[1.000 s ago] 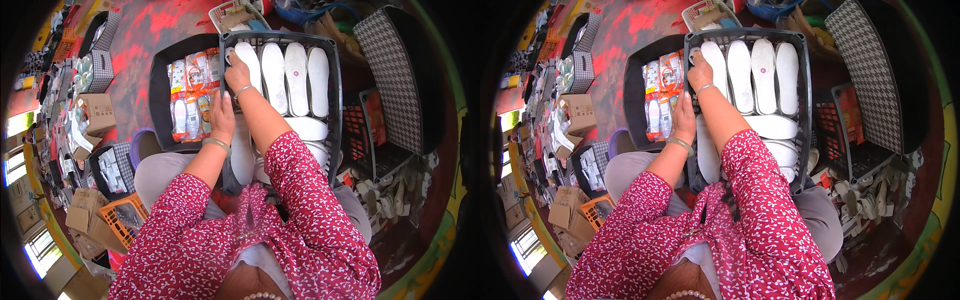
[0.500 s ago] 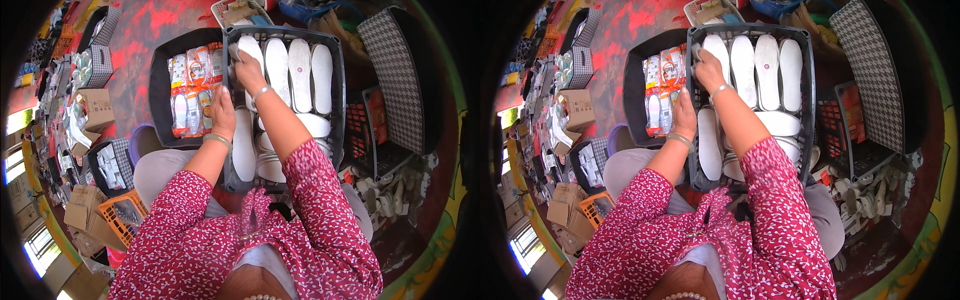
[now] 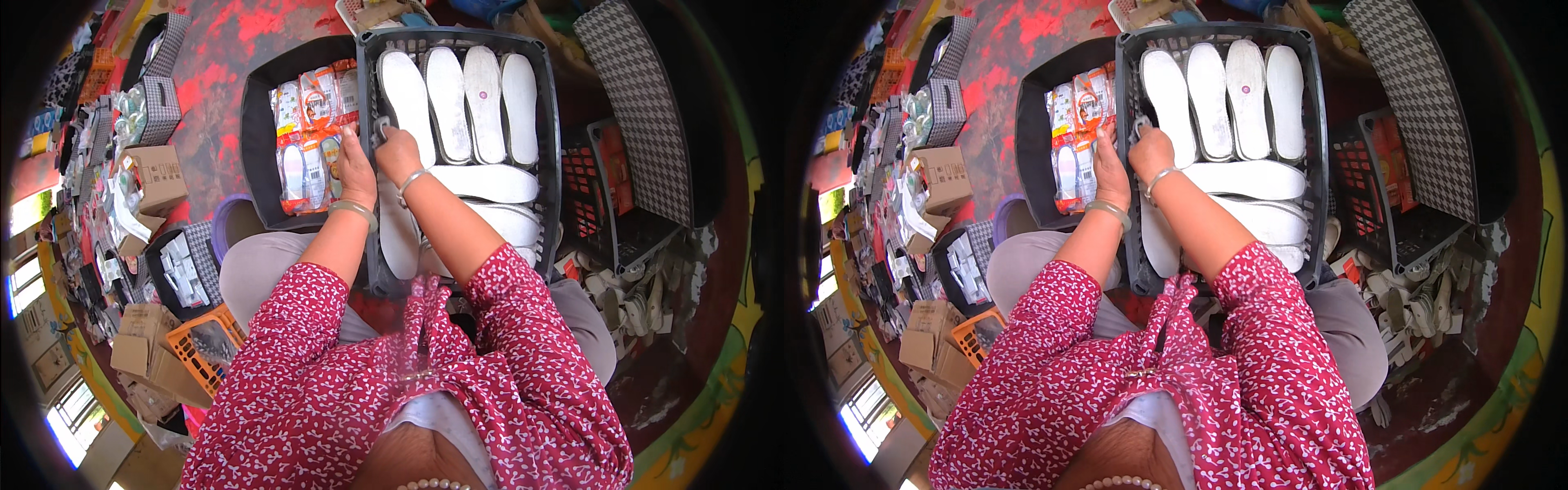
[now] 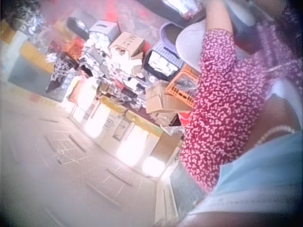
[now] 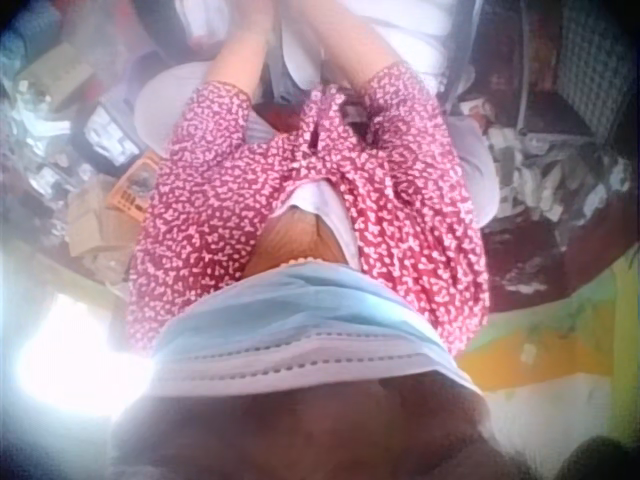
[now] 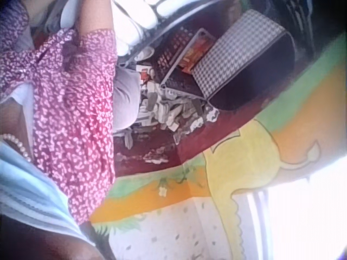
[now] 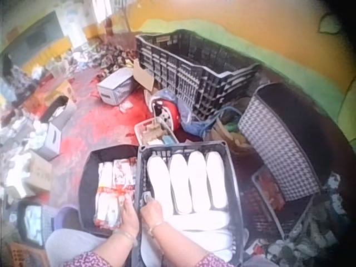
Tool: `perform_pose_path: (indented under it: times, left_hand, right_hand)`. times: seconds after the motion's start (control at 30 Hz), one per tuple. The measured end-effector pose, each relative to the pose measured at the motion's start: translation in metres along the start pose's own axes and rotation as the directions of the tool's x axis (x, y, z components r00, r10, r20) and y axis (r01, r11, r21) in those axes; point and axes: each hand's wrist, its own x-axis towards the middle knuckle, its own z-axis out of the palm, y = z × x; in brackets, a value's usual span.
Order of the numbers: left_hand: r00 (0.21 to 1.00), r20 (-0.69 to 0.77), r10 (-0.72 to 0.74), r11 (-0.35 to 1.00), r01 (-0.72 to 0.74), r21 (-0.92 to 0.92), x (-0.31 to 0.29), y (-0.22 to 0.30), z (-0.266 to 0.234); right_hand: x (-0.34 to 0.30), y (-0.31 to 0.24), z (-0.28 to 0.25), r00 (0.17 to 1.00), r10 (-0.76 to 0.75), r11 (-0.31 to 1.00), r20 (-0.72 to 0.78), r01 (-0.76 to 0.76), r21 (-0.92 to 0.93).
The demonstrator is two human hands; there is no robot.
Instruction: The person wipes individual white insoles with a grey cloth and then carefully places them into a black plastic crate where other insoles are already stacked.
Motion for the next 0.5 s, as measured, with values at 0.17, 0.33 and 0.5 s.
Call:
perform_pose_path:
  times: [0.17, 0.33, 0.5]
  left_hand:
    - [0.996, 0.059, -0.066, 0.983, 0.075, -0.167, 0.001, 0.001, -0.001]
    - [0.992, 0.082, -0.093, 0.987, 0.102, -0.124, -0.006, 0.025, 0.005]
    - [0.983, 0.091, -0.162, 0.955, 0.180, -0.234, -0.006, 0.015, -0.001]
  right_hand:
    - [0.017, 0.008, -0.034, 0.970, 0.027, 0.968, 0.240, -0.085, 0.237]
    - [0.064, 0.000, -0.006, 0.999, -0.023, 1.000, 0.030, 0.023, 0.013]
    - [0.034, 0.003, -0.025, 0.964, 0.095, 0.944, 0.250, -0.167, 0.284]
